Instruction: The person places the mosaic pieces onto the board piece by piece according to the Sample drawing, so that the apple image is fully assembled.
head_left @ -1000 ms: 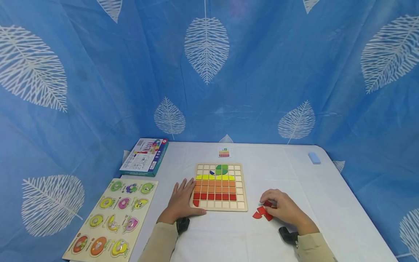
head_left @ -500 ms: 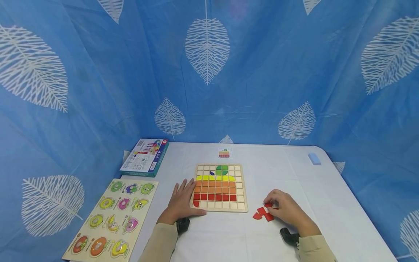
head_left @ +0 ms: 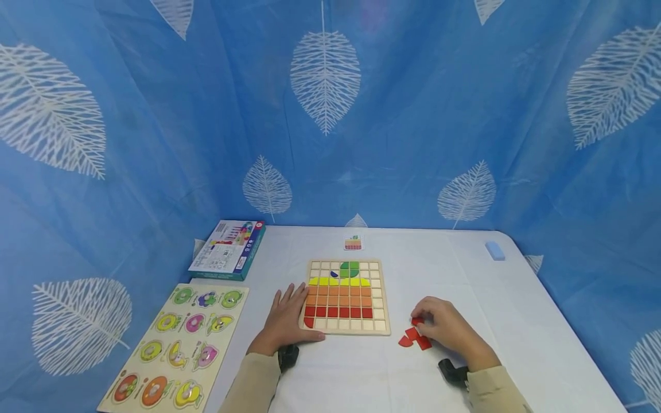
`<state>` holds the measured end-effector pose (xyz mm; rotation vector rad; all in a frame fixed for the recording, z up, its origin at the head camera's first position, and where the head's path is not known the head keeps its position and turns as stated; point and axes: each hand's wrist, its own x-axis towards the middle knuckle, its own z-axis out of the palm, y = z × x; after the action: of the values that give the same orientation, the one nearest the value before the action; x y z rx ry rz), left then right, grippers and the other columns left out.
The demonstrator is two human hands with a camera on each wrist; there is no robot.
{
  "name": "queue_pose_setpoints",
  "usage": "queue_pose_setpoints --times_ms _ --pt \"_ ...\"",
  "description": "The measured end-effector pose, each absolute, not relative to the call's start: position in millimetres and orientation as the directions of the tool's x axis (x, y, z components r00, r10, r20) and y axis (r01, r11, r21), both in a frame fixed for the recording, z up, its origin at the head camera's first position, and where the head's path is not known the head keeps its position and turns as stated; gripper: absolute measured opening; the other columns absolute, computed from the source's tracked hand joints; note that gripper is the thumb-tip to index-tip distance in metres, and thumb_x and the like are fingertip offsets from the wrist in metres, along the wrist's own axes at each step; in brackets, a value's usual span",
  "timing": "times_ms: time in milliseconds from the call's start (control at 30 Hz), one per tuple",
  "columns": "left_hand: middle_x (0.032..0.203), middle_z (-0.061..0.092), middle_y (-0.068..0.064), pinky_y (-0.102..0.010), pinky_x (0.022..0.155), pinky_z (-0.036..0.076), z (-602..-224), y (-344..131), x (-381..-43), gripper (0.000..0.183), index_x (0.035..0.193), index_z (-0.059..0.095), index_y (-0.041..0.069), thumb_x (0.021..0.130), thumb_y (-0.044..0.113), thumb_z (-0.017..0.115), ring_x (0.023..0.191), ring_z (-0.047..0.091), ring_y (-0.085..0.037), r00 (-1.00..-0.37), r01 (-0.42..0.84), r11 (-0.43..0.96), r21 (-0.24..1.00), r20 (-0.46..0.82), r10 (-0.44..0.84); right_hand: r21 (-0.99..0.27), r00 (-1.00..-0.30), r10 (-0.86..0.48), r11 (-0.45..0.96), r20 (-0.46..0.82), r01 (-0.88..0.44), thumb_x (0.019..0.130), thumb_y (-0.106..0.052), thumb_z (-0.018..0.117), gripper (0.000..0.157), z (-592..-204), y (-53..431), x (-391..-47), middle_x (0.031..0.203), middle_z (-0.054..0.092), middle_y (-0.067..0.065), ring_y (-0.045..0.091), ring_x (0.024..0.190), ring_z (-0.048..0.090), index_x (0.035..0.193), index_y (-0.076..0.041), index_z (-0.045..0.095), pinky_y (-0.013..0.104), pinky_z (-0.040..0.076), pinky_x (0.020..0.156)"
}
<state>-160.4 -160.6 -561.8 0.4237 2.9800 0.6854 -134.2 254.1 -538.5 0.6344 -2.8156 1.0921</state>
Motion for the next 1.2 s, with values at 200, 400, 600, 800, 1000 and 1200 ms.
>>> queue_pose_setpoints --times_ms 200,400,600,800,1000,1200 --pt "0.169 0.034 -0.008 -0.060 0.125 0.003 -562 -160 -159 0.130 0.164 0.038 0.013 0.060 0.075 0.086 0.158 0.016 -0.037 -0.960 0.259 0.863 0.434 0.017 0.279 -0.631 -0.918 -0.359 0.675 0.171 -0.381 0.081 0.004 0.082 0.026 -534 240 -142 0.100 0.066 -0.012 0.013 0.090 0.060 0.097 -0.015 0.077 0.036 0.060 0.086" --pt "0.169 0.033 -0.009 -0.060 0.125 0.002 -562 -160 -159 0.131 0.164 0.038 0.013 0.059 0.074 0.086 0.158 0.015 -0.037 -0.961 0.253 0.863 0.438 0.012 0.276 -0.627 -0.906 -0.392 0.669 0.158 -0.399 0.083 0.000 0.084 0.023 -530 219 -152 0.103 0.066 -0.012 0.013 0.091 0.060 0.099 -0.014 0.077 0.034 0.060 0.086" --pt "0.169 0.033 -0.009 -0.060 0.125 0.002 -562 -160 -159 0.131 0.165 0.037 0.013 0.060 0.075 0.086 0.158 0.014 -0.037 -0.962 0.248 0.867 0.432 0.001 0.275 -0.630 -0.859 -0.475 0.612 0.192 -0.479 0.085 0.000 0.084 0.020 -525 193 -164 0.103 0.067 -0.011 0.011 0.092 0.062 0.100 -0.012 0.078 0.036 0.059 0.086" --pt "0.169 0.033 -0.009 -0.059 0.125 0.002 -561 -160 -160 0.132 0.165 0.037 0.014 0.059 0.076 0.085 0.158 0.014 -0.036 -0.961 0.255 0.869 0.424 0.007 0.278 -0.618 -0.796 -0.556 0.546 0.237 -0.566 0.086 0.001 0.082 0.019 -519 161 -174 0.100 0.069 -0.008 0.011 0.092 0.063 0.102 -0.009 0.078 0.038 0.059 0.088" --pt "0.170 0.032 -0.009 -0.059 0.125 0.001 -559 -160 -160 0.131 0.165 0.037 0.014 0.060 0.077 0.084 0.158 0.014 -0.037 -0.960 0.255 0.869 0.424 0.000 0.281 -0.605 -0.746 -0.619 0.504 0.245 -0.616 0.088 0.000 0.083 0.017 -517 127 -177 0.098 0.072 -0.006 0.010 0.086 0.061 0.101 -0.009 0.079 0.032 0.058 0.081" --pt "0.169 0.033 -0.009 -0.058 0.125 0.001 -561 -160 -161 0.131 0.165 0.037 0.014 0.061 0.079 0.084 0.158 0.015 -0.036 -0.958 0.259 0.878 0.402 -0.006 0.285 -0.564 -0.724 -0.659 0.525 0.205 -0.638 0.090 -0.009 0.085 0.014 -520 96 -173 0.097 0.073 -0.010 0.006 0.088 0.060 0.102 -0.012 0.081 0.029 0.056 0.085"
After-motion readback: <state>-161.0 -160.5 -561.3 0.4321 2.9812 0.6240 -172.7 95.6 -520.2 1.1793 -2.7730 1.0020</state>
